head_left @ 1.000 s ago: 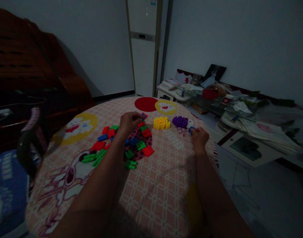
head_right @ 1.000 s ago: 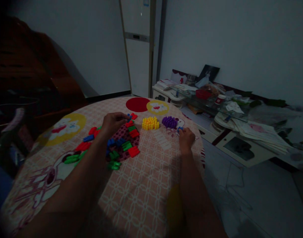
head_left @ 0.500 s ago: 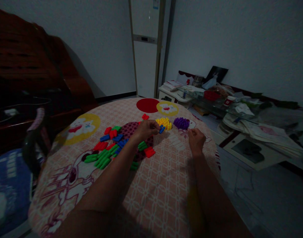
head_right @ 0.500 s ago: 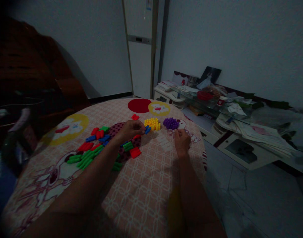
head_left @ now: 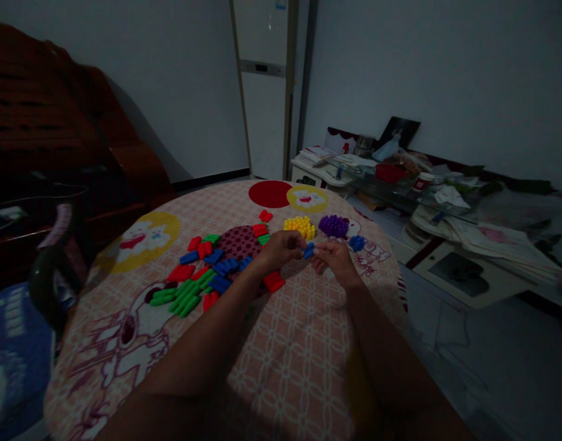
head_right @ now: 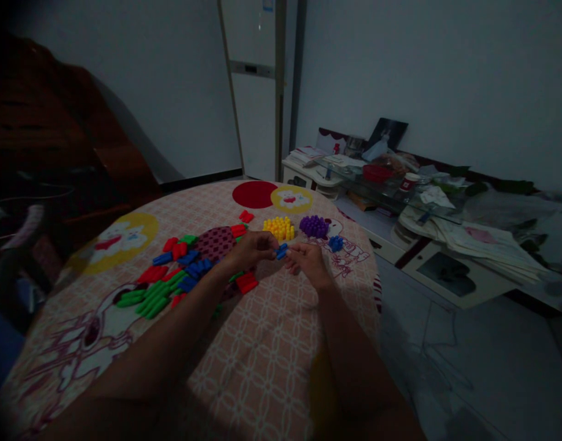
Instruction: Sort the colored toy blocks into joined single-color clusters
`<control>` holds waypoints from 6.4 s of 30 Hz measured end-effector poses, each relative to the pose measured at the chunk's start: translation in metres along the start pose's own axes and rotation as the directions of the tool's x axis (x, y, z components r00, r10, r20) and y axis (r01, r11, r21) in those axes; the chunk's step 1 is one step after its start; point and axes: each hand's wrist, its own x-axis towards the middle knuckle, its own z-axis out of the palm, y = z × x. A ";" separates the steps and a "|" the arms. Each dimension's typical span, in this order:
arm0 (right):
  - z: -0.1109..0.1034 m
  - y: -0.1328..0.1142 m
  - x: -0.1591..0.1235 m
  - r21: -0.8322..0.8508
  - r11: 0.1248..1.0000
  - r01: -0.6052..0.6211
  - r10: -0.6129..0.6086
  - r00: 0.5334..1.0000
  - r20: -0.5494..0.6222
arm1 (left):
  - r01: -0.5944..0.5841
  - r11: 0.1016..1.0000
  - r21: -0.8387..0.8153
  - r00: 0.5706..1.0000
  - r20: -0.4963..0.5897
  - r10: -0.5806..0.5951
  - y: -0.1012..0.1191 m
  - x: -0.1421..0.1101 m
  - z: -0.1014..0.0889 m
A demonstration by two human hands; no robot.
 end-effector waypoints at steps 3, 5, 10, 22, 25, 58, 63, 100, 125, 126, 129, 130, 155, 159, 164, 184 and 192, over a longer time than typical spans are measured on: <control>-0.001 -0.003 -0.001 -0.001 1.000 0.003 -0.003 1.000 0.009 | -0.011 1.000 -0.027 1.000 -0.008 0.011 -0.003 0.002 0.002; -0.007 -0.004 0.000 -0.013 0.999 0.047 -0.047 0.996 -0.069 | -0.016 0.998 -0.062 1.000 -0.026 0.015 -0.004 0.003 0.000; -0.048 -0.003 0.004 -0.269 0.955 0.121 -0.259 0.780 -0.569 | -0.014 0.995 -0.102 0.998 -0.069 0.007 -0.004 0.003 -0.011; -0.096 0.001 -0.003 -0.801 0.367 -0.472 -0.421 0.684 -0.596 | 0.065 0.833 0.550 0.992 -0.129 0.008 -0.003 -0.006 -0.073; -0.092 0.002 -0.002 -0.822 0.321 -0.470 -0.384 0.729 -0.566 | 0.136 0.791 0.597 0.989 -0.129 -0.074 -0.003 -0.011 -0.085; 0.021 -0.003 -0.007 -0.395 0.883 0.252 -0.287 0.957 -0.031 | -0.058 0.963 0.265 0.992 0.125 0.025 0.012 -0.007 -0.045; 0.016 -0.009 -0.009 -0.377 0.892 0.248 -0.260 0.965 0.020 | -0.139 0.912 0.387 0.983 0.168 0.078 0.016 -0.007 -0.010; -0.064 -0.005 0.000 -0.855 0.328 -0.402 -0.381 0.772 -0.509 | -0.170 0.901 0.399 0.982 -0.005 0.188 0.015 -0.005 -0.003; -0.043 0.004 0.001 -0.886 0.374 -0.273 -0.438 0.790 -0.428 | 0.383 0.525 0.760 0.854 -0.075 -0.515 -0.002 -0.048 -0.130; -0.042 0.005 0.001 -0.880 0.404 -0.249 -0.439 0.791 -0.426 | 0.366 0.533 0.763 0.866 -0.070 -0.494 -0.003 -0.045 -0.127; -0.035 0.004 0.000 -0.831 0.549 -0.093 -0.436 0.816 -0.380 | 0.298 0.671 0.679 0.924 -0.030 -0.380 -0.001 -0.037 -0.116; -0.029 0.004 0.000 -0.796 0.605 -0.017 -0.430 0.835 -0.344 | 0.255 0.744 0.617 0.948 -0.005 -0.319 0.000 -0.034 -0.112; -0.065 -0.017 -0.006 -0.450 0.891 0.060 -0.267 0.871 -0.412 | -0.134 0.889 0.438 0.989 -0.003 0.151 0.012 -0.007 -0.016; -0.092 -0.012 -0.007 -0.636 0.771 -0.040 -0.385 0.766 -0.514 | -0.155 0.878 0.453 0.987 0.030 0.158 0.012 -0.007 -0.019; -0.098 -0.009 -0.009 -0.758 0.638 -0.137 -0.365 0.812 -0.454 | -0.164 0.853 0.496 0.986 0.057 0.157 0.009 -0.006 -0.020; -0.072 -0.006 -0.006 -0.774 0.630 0.059 -0.520 0.773 -0.364 | 0.589 0.498 0.636 0.791 -0.580 -0.194 -0.010 -0.070 -0.174; -0.060 -0.002 -0.004 -0.763 0.643 0.074 -0.477 0.817 -0.323 | 0.507 0.506 0.698 0.856 -0.338 -0.392 -0.018 -0.063 -0.165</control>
